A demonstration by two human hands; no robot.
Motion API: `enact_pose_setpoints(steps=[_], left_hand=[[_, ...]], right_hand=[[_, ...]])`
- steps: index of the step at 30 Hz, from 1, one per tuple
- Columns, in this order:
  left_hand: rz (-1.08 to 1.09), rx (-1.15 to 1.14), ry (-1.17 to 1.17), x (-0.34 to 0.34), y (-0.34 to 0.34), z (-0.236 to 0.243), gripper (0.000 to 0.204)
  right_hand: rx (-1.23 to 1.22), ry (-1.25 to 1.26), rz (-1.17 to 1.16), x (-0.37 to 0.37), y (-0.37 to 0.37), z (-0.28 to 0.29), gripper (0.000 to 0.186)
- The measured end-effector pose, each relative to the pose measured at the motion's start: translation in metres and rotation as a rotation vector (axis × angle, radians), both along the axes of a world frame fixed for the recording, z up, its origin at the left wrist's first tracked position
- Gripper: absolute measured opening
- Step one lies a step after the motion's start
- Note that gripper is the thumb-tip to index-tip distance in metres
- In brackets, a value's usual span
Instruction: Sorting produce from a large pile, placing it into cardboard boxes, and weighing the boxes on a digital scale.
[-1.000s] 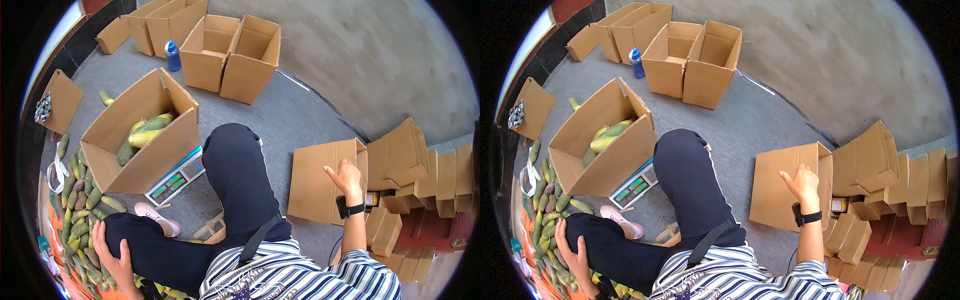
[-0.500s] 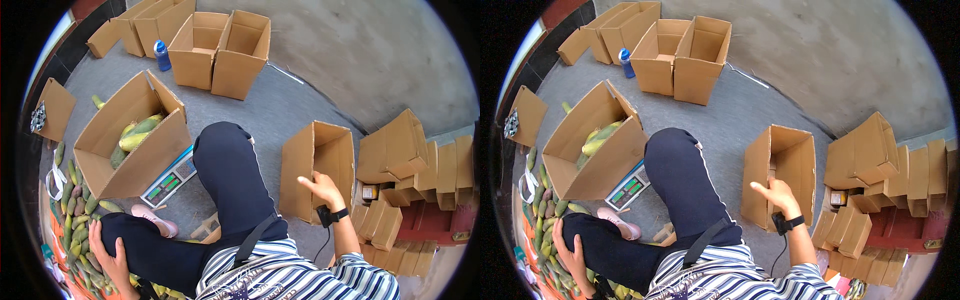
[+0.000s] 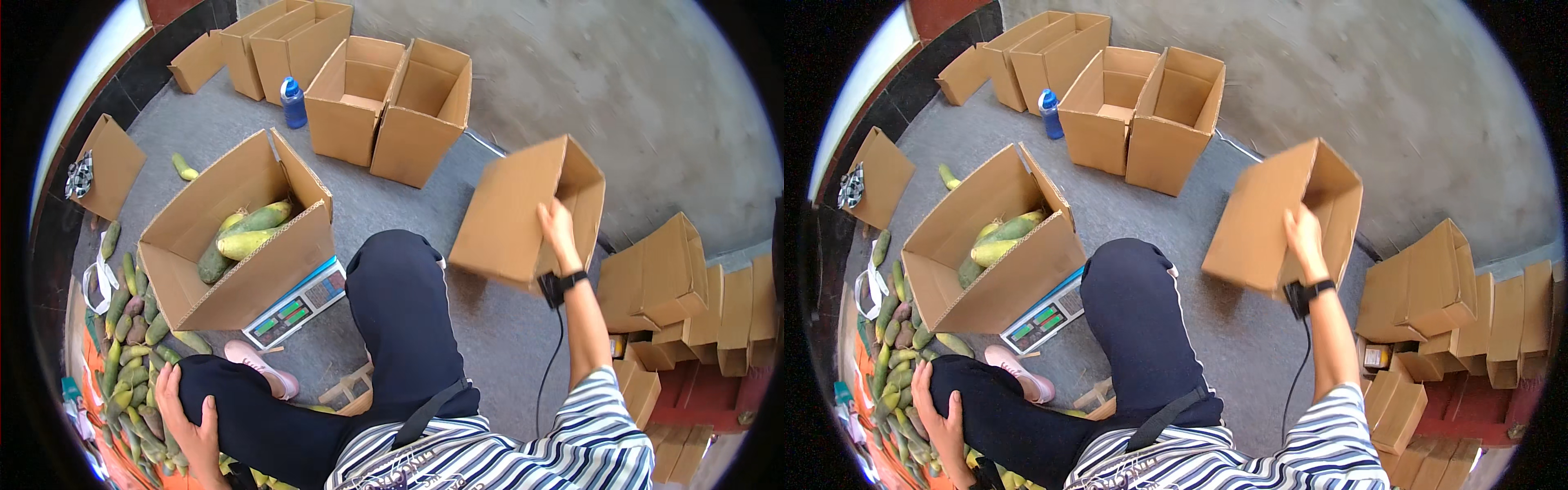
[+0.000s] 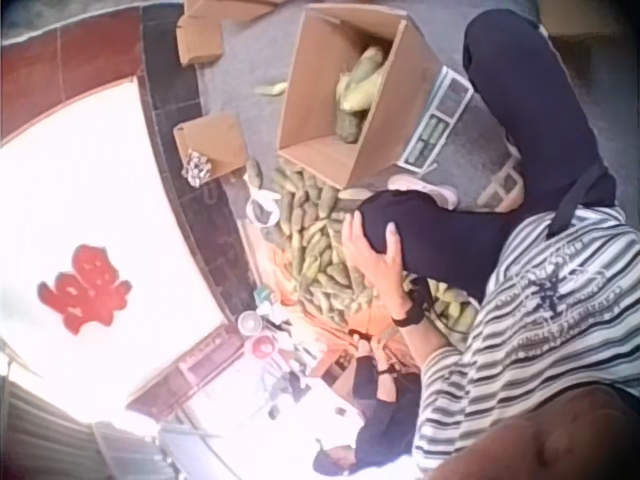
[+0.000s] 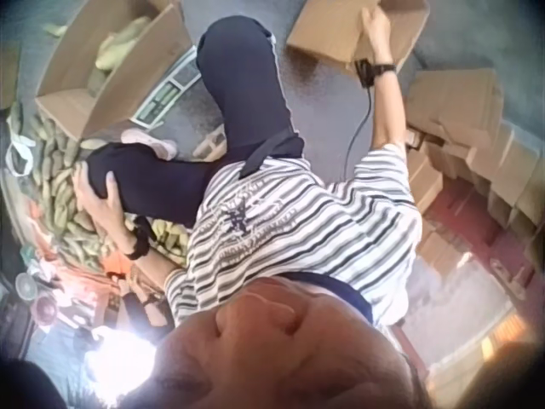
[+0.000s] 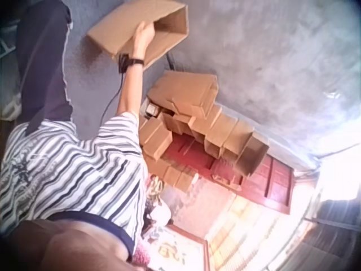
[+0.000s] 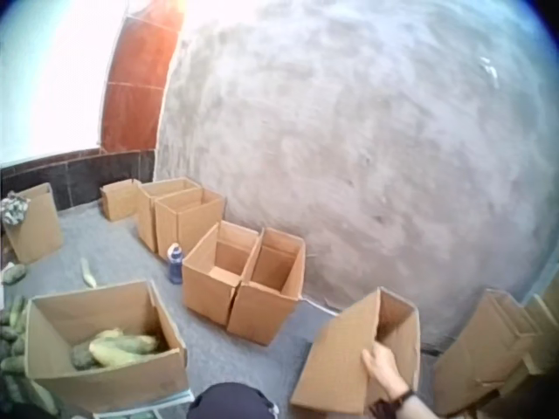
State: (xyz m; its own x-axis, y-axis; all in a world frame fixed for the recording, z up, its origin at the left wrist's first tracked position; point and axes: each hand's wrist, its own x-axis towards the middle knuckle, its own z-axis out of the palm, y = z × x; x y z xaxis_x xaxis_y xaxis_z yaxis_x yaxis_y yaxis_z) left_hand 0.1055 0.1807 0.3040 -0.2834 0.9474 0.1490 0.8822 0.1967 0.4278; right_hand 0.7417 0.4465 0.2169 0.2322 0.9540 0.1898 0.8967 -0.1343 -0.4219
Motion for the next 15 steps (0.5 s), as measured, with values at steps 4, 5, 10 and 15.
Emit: enact_pose_setpoints(steps=[4,5,10,15], left_hand=[[0.007,0.003,0.013,0.001,0.002,-0.002,0.059],[0.011,-0.002,0.009,0.001,0.001,-0.002,0.059],[0.062,-0.017,0.013,0.006,0.001,0.002,0.060],[0.073,-0.037,-0.004,0.008,0.002,0.008,0.061]], right_hand=[[-0.012,-0.201,-0.026,-0.013,0.130,0.015,0.037],[-0.056,-0.233,-0.053,-0.022,0.154,0.017,0.040],[-0.137,0.087,0.028,-0.067,0.194,-0.013,0.055],[0.054,-0.444,0.311,-0.080,0.155,-0.047,0.052]])
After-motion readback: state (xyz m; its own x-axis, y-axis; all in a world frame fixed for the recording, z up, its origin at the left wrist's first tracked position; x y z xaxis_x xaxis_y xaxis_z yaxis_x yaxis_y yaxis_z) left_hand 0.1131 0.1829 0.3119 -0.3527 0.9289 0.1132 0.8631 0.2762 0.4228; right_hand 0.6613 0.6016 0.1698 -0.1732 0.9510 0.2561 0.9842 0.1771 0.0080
